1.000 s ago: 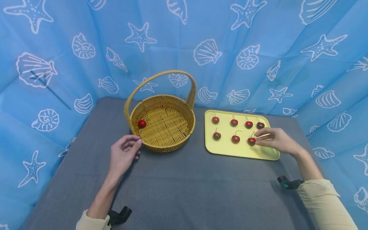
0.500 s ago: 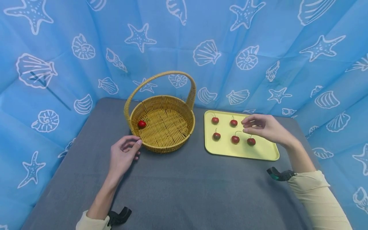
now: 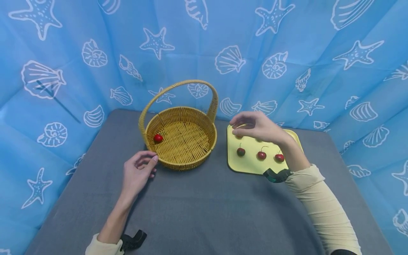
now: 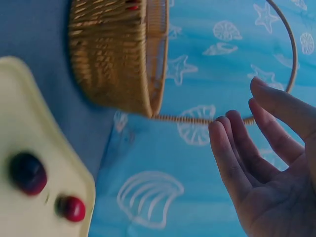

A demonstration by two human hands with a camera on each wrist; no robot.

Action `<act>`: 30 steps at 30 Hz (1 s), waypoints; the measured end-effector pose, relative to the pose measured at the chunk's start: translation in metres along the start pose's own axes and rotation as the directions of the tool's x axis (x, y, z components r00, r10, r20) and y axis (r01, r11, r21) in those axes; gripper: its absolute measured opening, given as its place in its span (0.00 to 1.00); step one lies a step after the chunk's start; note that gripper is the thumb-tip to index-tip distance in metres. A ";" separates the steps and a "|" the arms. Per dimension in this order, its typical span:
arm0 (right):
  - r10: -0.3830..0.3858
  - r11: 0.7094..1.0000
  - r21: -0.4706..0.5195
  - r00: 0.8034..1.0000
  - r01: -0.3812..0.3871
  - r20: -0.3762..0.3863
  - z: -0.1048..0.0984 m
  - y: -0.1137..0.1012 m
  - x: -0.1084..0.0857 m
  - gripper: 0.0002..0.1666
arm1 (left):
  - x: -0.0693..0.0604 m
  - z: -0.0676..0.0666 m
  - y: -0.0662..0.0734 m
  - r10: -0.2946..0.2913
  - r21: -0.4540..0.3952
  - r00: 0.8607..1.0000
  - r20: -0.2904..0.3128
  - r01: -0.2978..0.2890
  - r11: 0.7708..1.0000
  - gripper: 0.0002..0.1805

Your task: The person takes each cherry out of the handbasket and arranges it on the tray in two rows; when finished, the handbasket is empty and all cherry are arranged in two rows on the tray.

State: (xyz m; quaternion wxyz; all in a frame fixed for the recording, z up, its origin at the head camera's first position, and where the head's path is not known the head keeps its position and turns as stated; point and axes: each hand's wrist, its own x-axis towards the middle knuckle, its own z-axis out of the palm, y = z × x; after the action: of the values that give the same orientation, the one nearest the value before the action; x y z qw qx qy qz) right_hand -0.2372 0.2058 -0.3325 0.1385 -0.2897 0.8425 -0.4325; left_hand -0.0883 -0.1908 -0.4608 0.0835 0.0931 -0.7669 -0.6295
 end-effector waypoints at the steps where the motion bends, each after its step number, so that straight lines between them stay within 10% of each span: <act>1: -0.012 1.000 -0.009 1.000 0.012 0.007 0.003 -0.002 0.007 0.17 | 0.000 0.000 0.000 0.000 0.000 1.000 0.001 0.000 1.000 0.17; 20: -0.154 0.987 0.070 0.967 0.143 0.201 0.055 -0.035 0.118 0.17 | 0.000 -0.001 -0.001 -0.017 0.022 1.000 0.004 0.017 1.000 0.17; 30: -0.073 0.988 0.154 0.964 0.034 0.256 0.086 -0.035 0.155 0.16 | 0.000 0.001 -0.002 -0.006 0.015 1.000 -0.005 0.006 1.000 0.16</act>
State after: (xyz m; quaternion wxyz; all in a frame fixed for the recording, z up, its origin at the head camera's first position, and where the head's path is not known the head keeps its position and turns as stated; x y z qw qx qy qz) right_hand -0.3059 0.0393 -0.3522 0.2575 -0.3560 0.7743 -0.4553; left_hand -0.0886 -0.1905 -0.4626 0.0826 0.0977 -0.7711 -0.6238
